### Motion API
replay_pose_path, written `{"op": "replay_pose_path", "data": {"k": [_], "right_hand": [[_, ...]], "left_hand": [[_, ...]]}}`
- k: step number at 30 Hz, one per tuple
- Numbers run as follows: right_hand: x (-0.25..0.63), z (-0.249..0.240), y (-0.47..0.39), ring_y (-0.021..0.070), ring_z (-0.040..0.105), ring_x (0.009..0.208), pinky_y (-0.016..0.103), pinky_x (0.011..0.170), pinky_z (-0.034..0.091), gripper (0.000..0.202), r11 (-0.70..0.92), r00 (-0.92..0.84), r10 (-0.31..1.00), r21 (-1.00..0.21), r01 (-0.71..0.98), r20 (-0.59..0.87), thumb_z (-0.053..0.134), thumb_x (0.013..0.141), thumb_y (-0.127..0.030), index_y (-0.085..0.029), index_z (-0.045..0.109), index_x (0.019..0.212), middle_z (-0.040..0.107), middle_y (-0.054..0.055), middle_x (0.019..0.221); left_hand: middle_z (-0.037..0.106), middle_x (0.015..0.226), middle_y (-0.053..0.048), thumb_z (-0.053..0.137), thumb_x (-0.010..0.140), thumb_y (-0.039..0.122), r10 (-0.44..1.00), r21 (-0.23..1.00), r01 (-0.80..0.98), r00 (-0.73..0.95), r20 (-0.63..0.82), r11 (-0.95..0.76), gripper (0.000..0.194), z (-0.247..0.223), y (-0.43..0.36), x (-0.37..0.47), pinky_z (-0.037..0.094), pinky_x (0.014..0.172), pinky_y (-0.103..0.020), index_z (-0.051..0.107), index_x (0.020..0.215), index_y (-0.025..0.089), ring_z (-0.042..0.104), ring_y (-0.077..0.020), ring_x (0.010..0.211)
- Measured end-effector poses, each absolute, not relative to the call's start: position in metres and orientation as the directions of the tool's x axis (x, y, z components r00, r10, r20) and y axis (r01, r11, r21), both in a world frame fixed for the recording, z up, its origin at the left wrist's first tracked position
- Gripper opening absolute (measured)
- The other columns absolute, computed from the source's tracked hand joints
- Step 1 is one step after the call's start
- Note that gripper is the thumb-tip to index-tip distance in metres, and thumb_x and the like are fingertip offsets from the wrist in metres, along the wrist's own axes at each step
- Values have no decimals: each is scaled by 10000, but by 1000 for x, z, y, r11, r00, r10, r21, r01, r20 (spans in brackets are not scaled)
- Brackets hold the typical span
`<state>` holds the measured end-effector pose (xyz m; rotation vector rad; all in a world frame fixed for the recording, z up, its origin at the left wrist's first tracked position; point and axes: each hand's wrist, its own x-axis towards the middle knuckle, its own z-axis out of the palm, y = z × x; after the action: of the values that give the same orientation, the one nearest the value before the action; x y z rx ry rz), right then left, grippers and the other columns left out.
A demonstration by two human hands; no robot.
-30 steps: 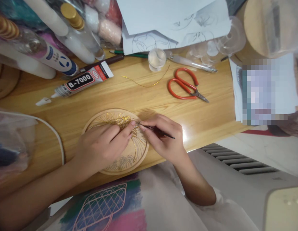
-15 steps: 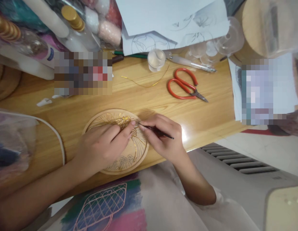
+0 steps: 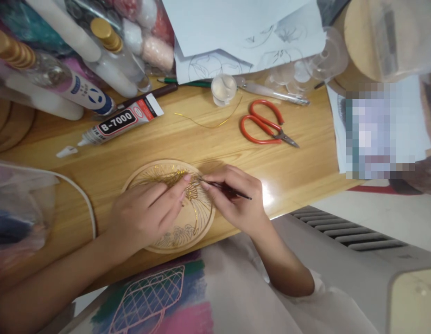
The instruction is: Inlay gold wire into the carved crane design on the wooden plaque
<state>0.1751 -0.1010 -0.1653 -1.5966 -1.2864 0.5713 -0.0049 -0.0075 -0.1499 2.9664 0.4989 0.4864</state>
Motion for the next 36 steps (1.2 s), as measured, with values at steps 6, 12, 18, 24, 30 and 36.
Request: {"op": "replay_pose_path", "data": {"k": [6, 12, 18, 24, 30, 36], "right_hand": [[175, -164, -101, 132, 645, 668, 272, 594, 530, 130, 17, 333, 923, -887, 462, 192, 706, 798, -131, -228, 709, 886, 718, -7, 785], [175, -162, -100, 125, 640, 662, 260, 596, 525, 148, 31, 317, 929, -891, 452, 193, 698, 798, -106, -228, 705, 882, 710, -11, 771], [175, -164, -99, 127, 640, 655, 265, 585, 523, 96, 40, 320, 925, -889, 456, 206, 694, 812, -143, -217, 704, 872, 708, -4, 755], [176, -165, -100, 128, 640, 666, 268, 595, 528, 118, 46, 315, 926, -889, 455, 209, 698, 810, -134, -220, 706, 890, 710, -1, 772], [176, -164, -100, 124, 645, 686, 261, 621, 529, 133, 53, 305, 929, -893, 448, 208, 700, 805, -113, -216, 705, 889, 708, -5, 779], [176, -164, -100, 129, 646, 681, 266, 621, 530, 134, 55, 301, 931, -895, 443, 206, 694, 807, -111, -217, 706, 887, 707, -2, 782]], "left_hand": [[529, 569, 31, 589, 886, 169, 273, 88, 259, 914, 301, -962, 273, -149, -7, -4, 374, 489, -301, 640, 1149, 115, 535, -145, 530], [524, 569, 34, 612, 880, 180, 267, 50, 264, 924, 274, -963, 300, -150, -9, -3, 363, 487, -310, 637, 1174, 126, 528, -152, 526], [554, 608, 9, 573, 898, 182, 272, 65, 264, 934, 232, -962, 311, -151, -9, -2, 362, 499, -314, 625, 1197, 110, 541, -161, 558], [548, 597, 13, 600, 883, 185, 274, 54, 269, 933, 234, -962, 309, -150, -9, -2, 358, 499, -324, 641, 1181, 116, 535, -165, 546], [548, 599, 15, 600, 879, 178, 274, 46, 270, 936, 223, -962, 313, -150, -9, -2, 363, 499, -323, 637, 1184, 120, 543, -162, 542], [533, 592, 23, 583, 886, 180, 271, 37, 270, 937, 222, -962, 313, -151, -9, -1, 372, 483, -322, 617, 1191, 122, 539, -158, 532]]}}
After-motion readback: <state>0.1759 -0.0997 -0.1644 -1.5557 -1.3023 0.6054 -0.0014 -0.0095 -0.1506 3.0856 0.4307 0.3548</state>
